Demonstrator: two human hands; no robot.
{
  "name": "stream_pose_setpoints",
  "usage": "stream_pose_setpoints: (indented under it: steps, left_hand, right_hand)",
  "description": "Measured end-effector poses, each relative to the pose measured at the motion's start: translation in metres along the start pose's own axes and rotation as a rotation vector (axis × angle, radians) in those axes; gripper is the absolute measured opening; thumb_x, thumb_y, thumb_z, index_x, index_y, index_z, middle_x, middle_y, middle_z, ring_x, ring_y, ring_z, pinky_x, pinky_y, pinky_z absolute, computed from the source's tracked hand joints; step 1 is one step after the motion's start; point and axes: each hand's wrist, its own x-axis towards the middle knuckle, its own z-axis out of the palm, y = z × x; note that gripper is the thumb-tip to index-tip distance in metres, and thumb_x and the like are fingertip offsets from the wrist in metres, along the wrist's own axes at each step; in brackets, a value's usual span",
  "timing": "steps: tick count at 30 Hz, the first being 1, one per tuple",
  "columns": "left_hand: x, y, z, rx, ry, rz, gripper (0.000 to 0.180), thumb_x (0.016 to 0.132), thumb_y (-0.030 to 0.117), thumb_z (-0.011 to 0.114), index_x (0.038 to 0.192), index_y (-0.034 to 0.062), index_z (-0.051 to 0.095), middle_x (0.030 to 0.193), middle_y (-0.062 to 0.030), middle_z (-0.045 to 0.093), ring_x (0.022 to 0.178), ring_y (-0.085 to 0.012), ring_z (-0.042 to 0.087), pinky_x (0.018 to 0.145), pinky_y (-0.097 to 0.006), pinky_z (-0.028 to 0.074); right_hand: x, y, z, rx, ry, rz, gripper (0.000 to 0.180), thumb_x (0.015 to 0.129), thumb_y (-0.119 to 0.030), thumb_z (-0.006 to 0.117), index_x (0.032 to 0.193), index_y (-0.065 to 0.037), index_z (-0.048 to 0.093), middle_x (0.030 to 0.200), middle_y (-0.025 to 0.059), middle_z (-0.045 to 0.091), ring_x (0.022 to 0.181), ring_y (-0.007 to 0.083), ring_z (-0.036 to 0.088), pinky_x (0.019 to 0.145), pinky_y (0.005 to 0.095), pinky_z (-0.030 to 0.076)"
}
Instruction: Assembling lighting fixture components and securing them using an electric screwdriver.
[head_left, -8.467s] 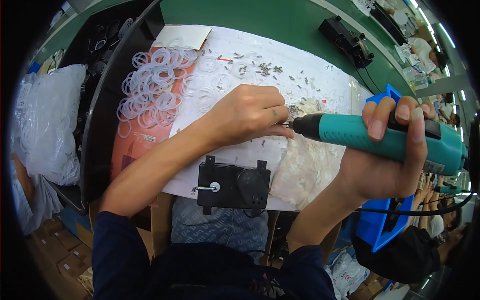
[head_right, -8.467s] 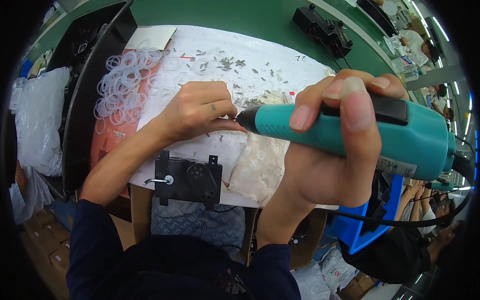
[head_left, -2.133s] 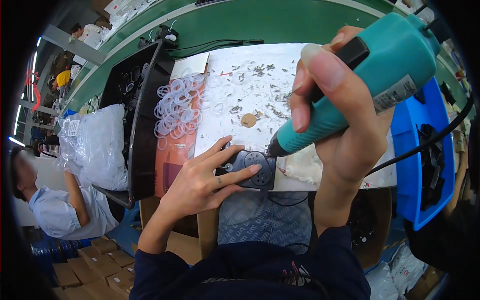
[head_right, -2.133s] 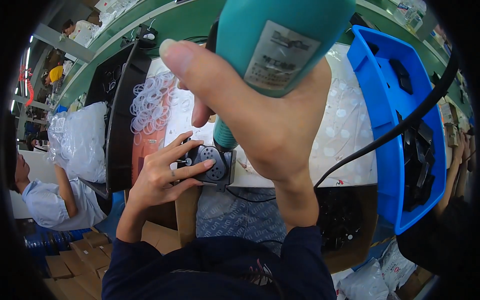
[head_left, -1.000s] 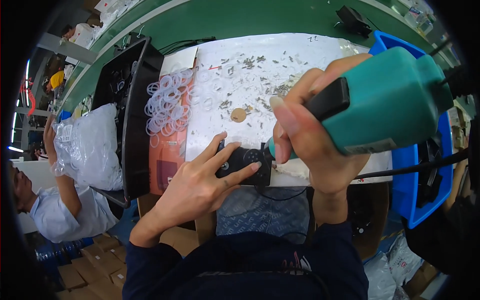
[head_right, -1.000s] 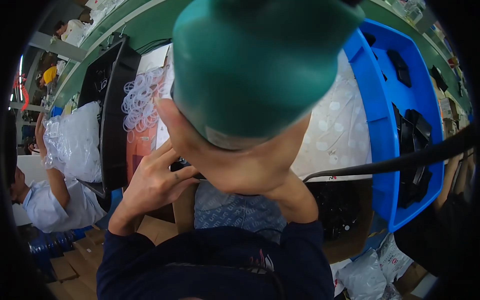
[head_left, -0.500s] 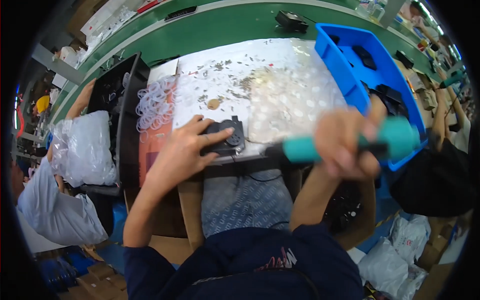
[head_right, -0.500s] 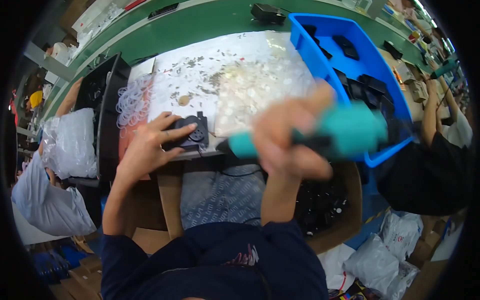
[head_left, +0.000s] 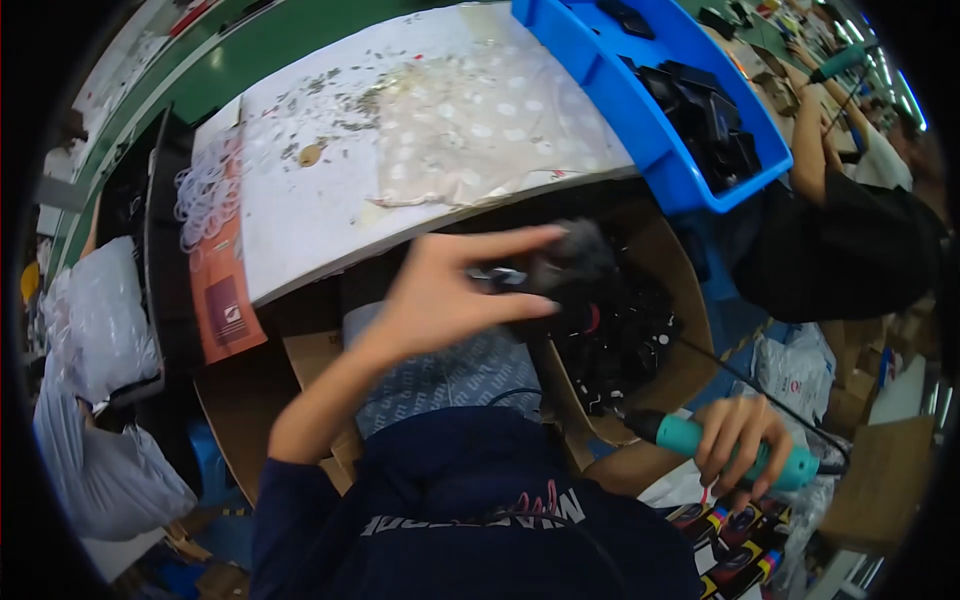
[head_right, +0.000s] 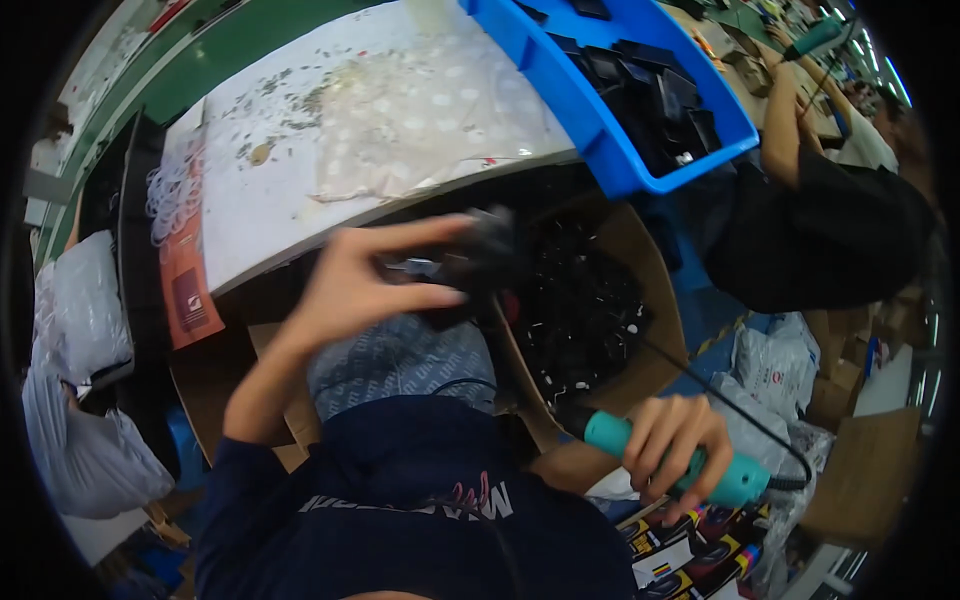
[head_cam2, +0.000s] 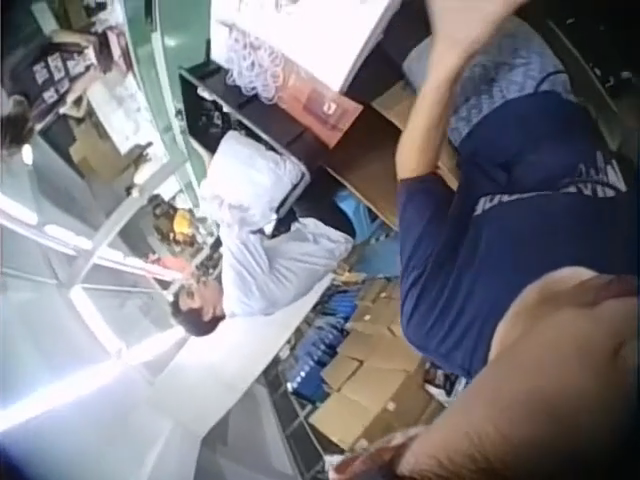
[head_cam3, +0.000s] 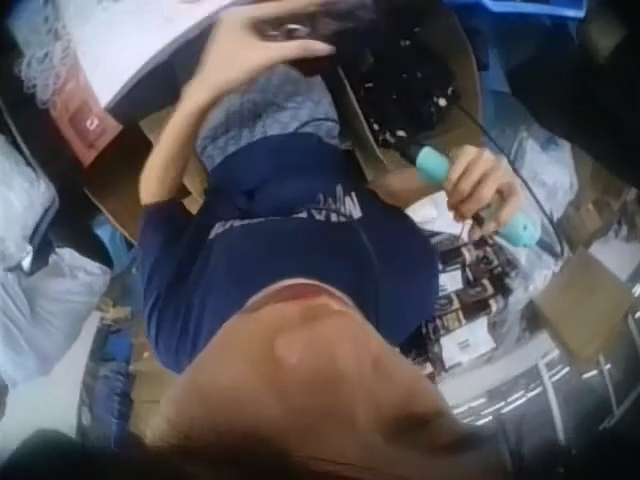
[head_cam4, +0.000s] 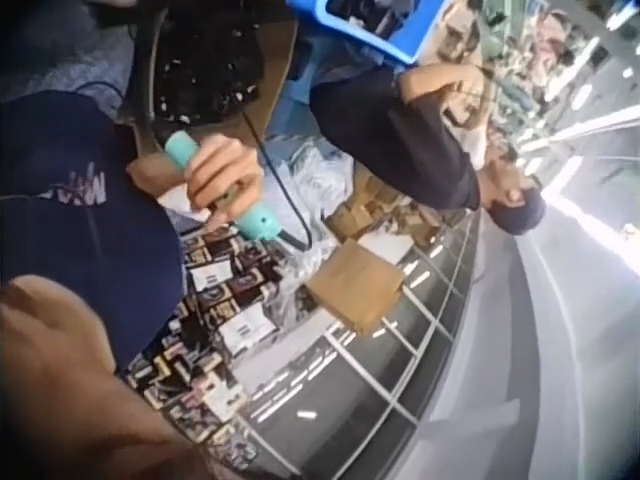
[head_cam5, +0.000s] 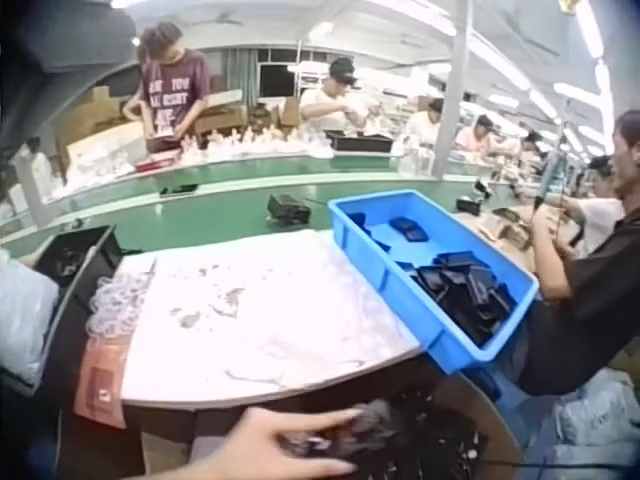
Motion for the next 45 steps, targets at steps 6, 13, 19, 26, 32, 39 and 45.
stream_pose_setpoints:
  steps: [6,13,19,26,32,39,45]
  left_hand:
    - [0.089,-0.109,0.109,-0.624,-0.058,-0.326,0.034,0.075,0.004,0.062,0.109,0.0013,0.065,0.087,-0.013,0.07,0.078,-0.0139,0.066,0.076,-0.024,0.05]
    - [0.059,-0.207,0.167,0.686,-0.735,-0.127,0.046,0.08,0.05,0.058,0.093,0.0077,0.072,0.08,-0.0142,0.069,0.08,-0.0303,0.067,0.078,-0.039,0.051]
    - [0.051,-0.206,0.144,0.554,-1.003,-0.408,0.038,0.088,0.04,0.054,0.091,0.0054,0.071,0.075,-0.0089,0.069,0.077,-0.0223,0.066,0.075,-0.034,0.05]
    - [0.071,-0.21,0.147,0.525,-0.783,-0.271,0.027,0.083,0.021,0.058,0.101,0.0028,0.067,0.087,-0.0147,0.068,0.085,-0.0281,0.064,0.079,-0.036,0.049]
    - [0.133,-0.274,0.161,1.427,-0.419,0.002,0.062,0.078,0.02,0.06,0.134,0.0015,0.04,0.118,-0.016,0.054,0.109,-0.0278,0.05,0.091,-0.039,0.041]
    - [0.183,-0.326,0.179,2.023,-0.439,0.391,0.053,0.087,0.02,0.045,0.135,-0.0023,0.04,0.13,-0.0162,0.051,0.122,-0.0294,0.044,0.099,-0.039,0.032]
    - [0.196,-0.324,0.168,2.128,-0.618,0.511,0.04,0.086,0.02,0.047,0.118,-0.0021,0.058,0.127,-0.0167,0.053,0.118,-0.0314,0.048,0.097,-0.04,0.036]
  right_hand:
    - [-0.014,-0.039,0.068,-0.192,-0.15,0.083,0.011,0.078,0.005,0.063,0.089,0.007,0.063,0.064,0.017,0.058,0.044,0.0159,0.048,0.038,0.0245,0.031]
    - [-0.047,-0.046,0.096,-0.358,0.035,0.034,0.018,0.076,0.005,0.067,0.093,0.006,0.062,0.063,0.0165,0.057,0.043,0.0152,0.048,0.037,0.0236,0.03]
    - [-0.072,-0.068,0.088,-0.286,0.158,0.162,0.024,0.073,0.002,0.074,0.092,0.002,0.059,0.061,0.0143,0.06,0.046,0.0184,0.057,0.038,0.0262,0.043]
    - [-0.124,-0.023,0.063,-0.457,1.1,0.214,0.042,0.07,-0.008,0.074,0.097,0.0,0.043,0.061,0.0119,0.057,0.041,0.0173,0.052,0.038,0.0244,0.039]
    - [-0.143,-0.028,0.049,-0.379,1.024,0.206,0.038,0.07,-0.004,0.07,0.096,0.0,0.042,0.068,0.0142,0.058,0.048,0.0183,0.054,0.044,0.0265,0.041]
    - [-0.166,-0.02,0.063,-0.349,1.096,0.125,0.038,0.068,0.0,0.068,0.096,0.001,0.044,0.067,0.0153,0.059,0.048,0.0196,0.055,0.044,0.0275,0.042]
    - [-0.17,-0.013,0.077,-0.352,1.032,0.111,0.037,0.064,0.002,0.072,0.093,0.004,0.05,0.066,0.0163,0.061,0.049,0.0201,0.058,0.044,0.0272,0.044]
